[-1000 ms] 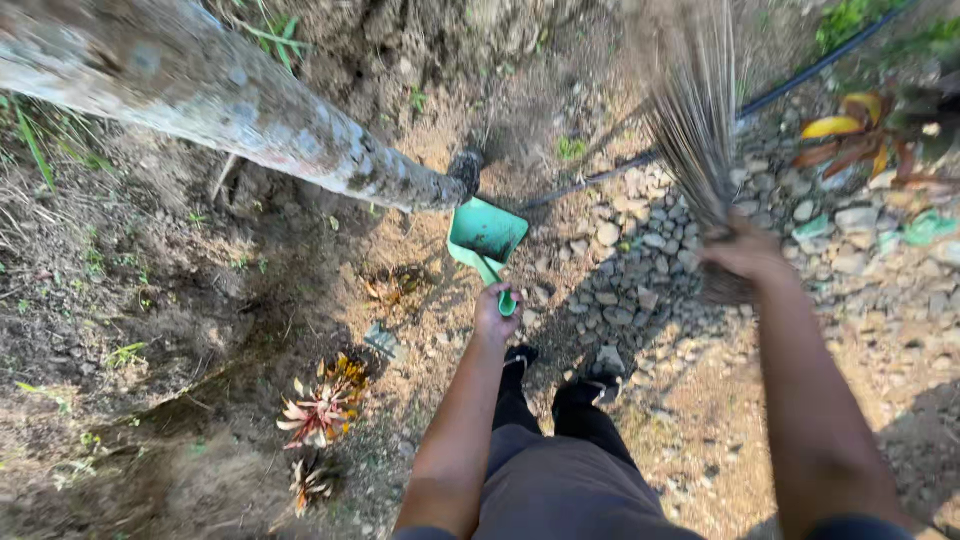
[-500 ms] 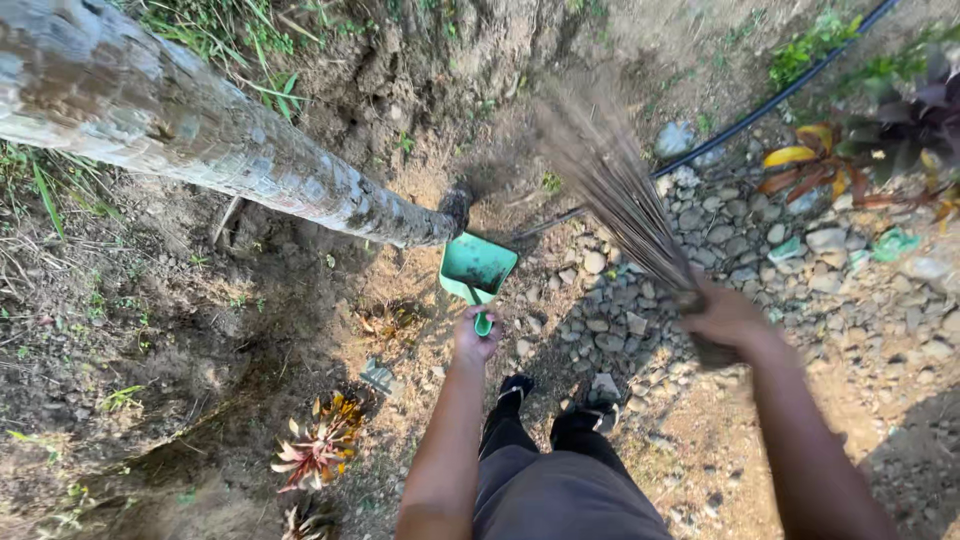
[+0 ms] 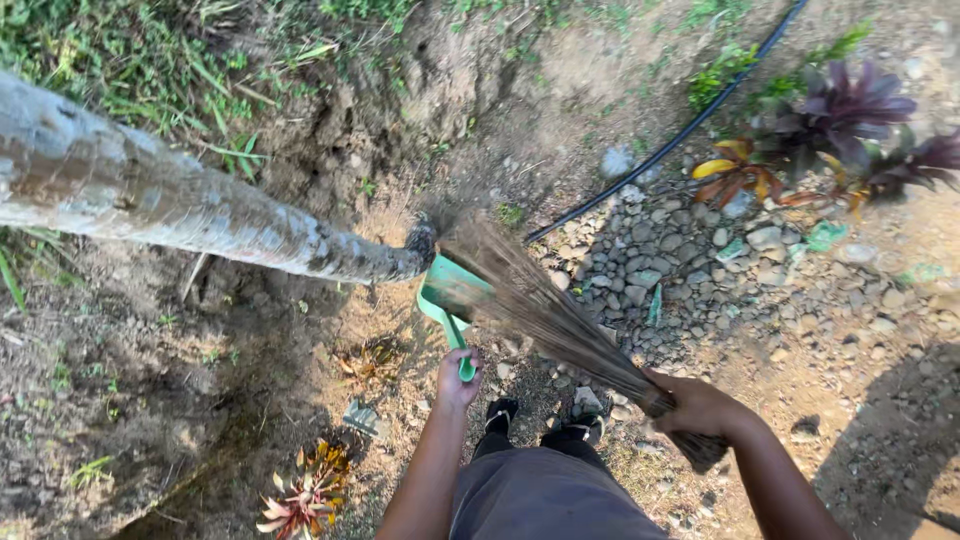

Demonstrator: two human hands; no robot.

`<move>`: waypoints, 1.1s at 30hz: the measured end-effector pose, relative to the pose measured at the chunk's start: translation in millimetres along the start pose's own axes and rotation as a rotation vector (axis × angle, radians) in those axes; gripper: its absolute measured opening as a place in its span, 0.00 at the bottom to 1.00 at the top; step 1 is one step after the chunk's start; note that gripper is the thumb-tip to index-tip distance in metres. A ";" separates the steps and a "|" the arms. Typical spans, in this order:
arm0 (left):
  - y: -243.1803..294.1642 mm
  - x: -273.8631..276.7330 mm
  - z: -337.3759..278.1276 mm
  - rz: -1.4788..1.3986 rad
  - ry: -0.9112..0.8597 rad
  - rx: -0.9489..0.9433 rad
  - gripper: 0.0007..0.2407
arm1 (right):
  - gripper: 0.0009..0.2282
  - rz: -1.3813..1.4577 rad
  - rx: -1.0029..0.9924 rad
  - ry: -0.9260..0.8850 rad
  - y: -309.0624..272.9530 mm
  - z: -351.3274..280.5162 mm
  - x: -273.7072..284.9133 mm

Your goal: The person sweeps dirt, leaves, and debris into a dustpan and empties it into a bin.

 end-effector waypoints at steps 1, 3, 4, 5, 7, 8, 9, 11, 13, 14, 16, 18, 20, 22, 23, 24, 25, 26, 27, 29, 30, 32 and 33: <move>-3.9 1.2 -5.6 0.030 0.038 0.003 0.03 | 0.49 0.009 -0.062 0.017 6.8 -12.0 2.4; -9.4 -4.8 -15.3 0.100 0.099 0.003 0.03 | 0.50 0.039 -0.188 0.064 21.3 -37.4 8.6; -18.5 -14.8 -22.4 0.111 0.063 0.037 0.03 | 0.50 0.073 -0.187 0.110 22.5 -48.0 11.1; -30.8 -25.0 -30.3 0.127 0.024 0.072 0.04 | 0.49 0.111 -0.188 0.161 22.3 -59.2 9.6; -48.0 -50.7 -36.9 0.163 -0.033 0.136 0.04 | 0.49 0.175 -0.222 0.236 27.5 -82.6 11.1; -55.1 -61.4 -39.8 0.182 -0.053 0.165 0.04 | 0.48 0.202 -0.254 0.258 28.9 -93.9 8.2; -62.5 -72.4 -41.4 0.201 -0.073 0.192 0.04 | 0.48 0.230 -0.285 0.281 31.5 -103.4 6.9; -75.0 -95.1 -45.5 0.273 -0.138 0.185 0.05 | 0.48 0.304 -0.301 0.336 37.9 -122.9 5.2; -92.5 -117.2 -49.1 0.358 -0.196 0.200 0.05 | 0.48 0.353 -0.339 0.373 49.7 -143.5 -3.8; -103.3 -128.7 -49.9 0.407 -0.223 0.217 0.05 | 0.48 0.364 -0.367 0.385 57.3 -153.2 -10.4; -126.3 -155.0 -51.7 0.480 -0.289 0.247 0.06 | 0.47 0.403 -0.388 0.440 70.8 -171.0 -17.9; -152.4 -169.8 -58.7 0.542 -0.348 0.283 0.06 | 0.47 0.473 -0.383 0.514 82.9 -193.3 -33.2; -178.2 -182.1 -63.5 0.610 -0.393 0.356 0.07 | 0.47 0.414 -0.468 0.501 96.2 -211.6 -53.4; -207.6 -189.5 -70.2 0.684 -0.392 0.426 0.07 | 0.47 0.476 -0.513 0.506 111.3 -232.5 -75.1; -222.9 -191.0 -71.8 0.710 -0.370 0.453 0.06 | 0.47 0.553 -0.510 0.522 120.2 -242.3 -84.2; -236.9 -188.3 -75.3 0.736 -0.346 0.480 0.06 | 0.47 0.631 -0.507 0.539 126.8 -251.5 -94.8; -253.0 -191.3 -79.0 0.761 -0.354 0.498 0.06 | 0.47 0.640 -0.547 0.511 137.1 -258.7 -103.3; -270.4 -193.3 -83.2 0.786 -0.361 0.516 0.06 | 0.47 0.650 -0.586 0.482 147.1 -267.4 -113.6; -288.2 -194.0 -86.9 0.812 -0.367 0.533 0.06 | 0.47 0.662 -0.625 0.451 158.0 -275.8 -125.5; -326.7 -195.3 -90.4 0.846 -0.360 0.597 0.06 | 0.47 0.694 -0.625 0.501 182.9 -288.1 -138.5; -347.9 -195.8 -90.8 0.859 -0.355 0.629 0.05 | 0.47 0.706 -0.624 0.523 198.5 -293.2 -143.5; -395.5 -197.1 -94.2 0.865 -0.403 0.674 0.05 | 0.47 0.782 -0.665 0.524 233.5 -304.4 -160.6; -419.8 -191.5 -98.5 0.860 -0.420 0.696 0.05 | 0.47 0.815 -0.682 0.517 252.5 -311.1 -172.2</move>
Point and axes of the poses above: each hand's wrist, its own z-axis towards the middle knuckle, its own x-axis out of the back of the hand, y = z × x, the point moved 7 cm from there along z, towards the middle knuckle, and after that the axes turned 12 degrees about y, right-handed, at the moved point
